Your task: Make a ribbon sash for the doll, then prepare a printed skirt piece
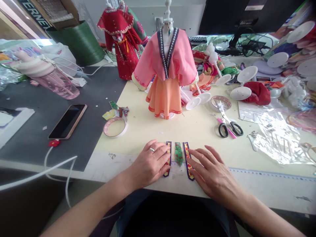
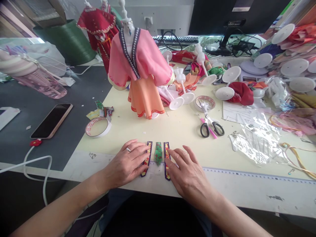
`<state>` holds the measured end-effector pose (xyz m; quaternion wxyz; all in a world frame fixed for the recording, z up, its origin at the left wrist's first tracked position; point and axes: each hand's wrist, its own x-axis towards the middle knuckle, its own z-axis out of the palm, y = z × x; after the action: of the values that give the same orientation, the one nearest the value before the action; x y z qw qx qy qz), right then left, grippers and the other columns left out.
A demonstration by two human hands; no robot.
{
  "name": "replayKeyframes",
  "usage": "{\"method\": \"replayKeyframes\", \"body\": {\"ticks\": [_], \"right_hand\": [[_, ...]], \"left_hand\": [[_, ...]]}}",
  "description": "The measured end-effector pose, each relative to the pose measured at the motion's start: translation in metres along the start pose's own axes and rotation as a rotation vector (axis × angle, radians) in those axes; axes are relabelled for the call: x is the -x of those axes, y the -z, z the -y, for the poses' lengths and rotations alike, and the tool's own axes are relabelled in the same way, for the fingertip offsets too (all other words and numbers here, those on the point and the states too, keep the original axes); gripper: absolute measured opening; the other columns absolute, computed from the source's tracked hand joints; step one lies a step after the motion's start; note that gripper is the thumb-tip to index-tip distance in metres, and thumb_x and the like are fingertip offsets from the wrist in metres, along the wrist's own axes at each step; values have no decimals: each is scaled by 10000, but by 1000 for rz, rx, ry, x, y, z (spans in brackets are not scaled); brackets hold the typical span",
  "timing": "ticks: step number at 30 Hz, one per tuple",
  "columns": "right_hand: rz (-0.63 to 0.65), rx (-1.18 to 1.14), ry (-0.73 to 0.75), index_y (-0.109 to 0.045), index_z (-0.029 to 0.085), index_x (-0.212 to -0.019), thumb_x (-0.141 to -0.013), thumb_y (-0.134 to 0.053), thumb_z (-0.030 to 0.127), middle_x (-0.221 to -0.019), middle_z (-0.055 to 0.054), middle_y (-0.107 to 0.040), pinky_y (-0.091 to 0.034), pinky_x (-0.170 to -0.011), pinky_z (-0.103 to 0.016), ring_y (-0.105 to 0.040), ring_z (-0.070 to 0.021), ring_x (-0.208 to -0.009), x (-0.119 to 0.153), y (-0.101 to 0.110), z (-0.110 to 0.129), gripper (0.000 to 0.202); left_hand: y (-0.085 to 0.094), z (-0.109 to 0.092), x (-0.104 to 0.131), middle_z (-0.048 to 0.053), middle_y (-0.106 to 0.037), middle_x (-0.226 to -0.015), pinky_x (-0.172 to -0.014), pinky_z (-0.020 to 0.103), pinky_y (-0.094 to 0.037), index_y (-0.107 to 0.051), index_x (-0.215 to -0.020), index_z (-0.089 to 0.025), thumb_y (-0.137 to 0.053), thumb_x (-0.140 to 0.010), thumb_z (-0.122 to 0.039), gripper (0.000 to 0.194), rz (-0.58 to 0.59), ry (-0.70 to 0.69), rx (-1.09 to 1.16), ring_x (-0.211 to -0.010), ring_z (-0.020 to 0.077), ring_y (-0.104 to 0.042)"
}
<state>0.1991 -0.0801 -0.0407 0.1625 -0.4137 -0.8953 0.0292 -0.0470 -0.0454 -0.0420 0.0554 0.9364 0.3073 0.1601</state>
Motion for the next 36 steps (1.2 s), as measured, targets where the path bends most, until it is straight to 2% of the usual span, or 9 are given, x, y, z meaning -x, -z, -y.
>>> {"method": "replayKeyframes", "body": {"ticks": [10,21,36], "right_hand": [[4,0,-14,-590,191,-1116,-885,-478,167,-1210,-92,-601,-351,-1028,-513,-527,-225,-1087,-1,1,-1,258],[9,-5,-10,-583,177,-1128,-885,-484,157,-1229,-91,-589,-330,-1036,-517,-511,-234,-1100,0,-1,-2,263],[12,-7,-19,-595,188,-1122,-886,-472,167,-1214,-96,-601,-349,-1026,-518,-529,-230,-1089,-1,0,-1,267]], "left_hand": [[1,0,-2,127,-612,-1175,-1041,478,-334,-599,-1077,-130,-482,-901,-295,268,-2,6,1,-1119,259,-511],[0,1,-1,133,-598,-1201,-1055,468,-318,-604,-1065,-100,-483,-899,-284,275,3,0,3,-1141,268,-495],[0,0,-1,123,-621,-1184,-1043,474,-334,-603,-1096,-128,-498,-892,-264,267,-22,2,-1,-1150,258,-506]]}}
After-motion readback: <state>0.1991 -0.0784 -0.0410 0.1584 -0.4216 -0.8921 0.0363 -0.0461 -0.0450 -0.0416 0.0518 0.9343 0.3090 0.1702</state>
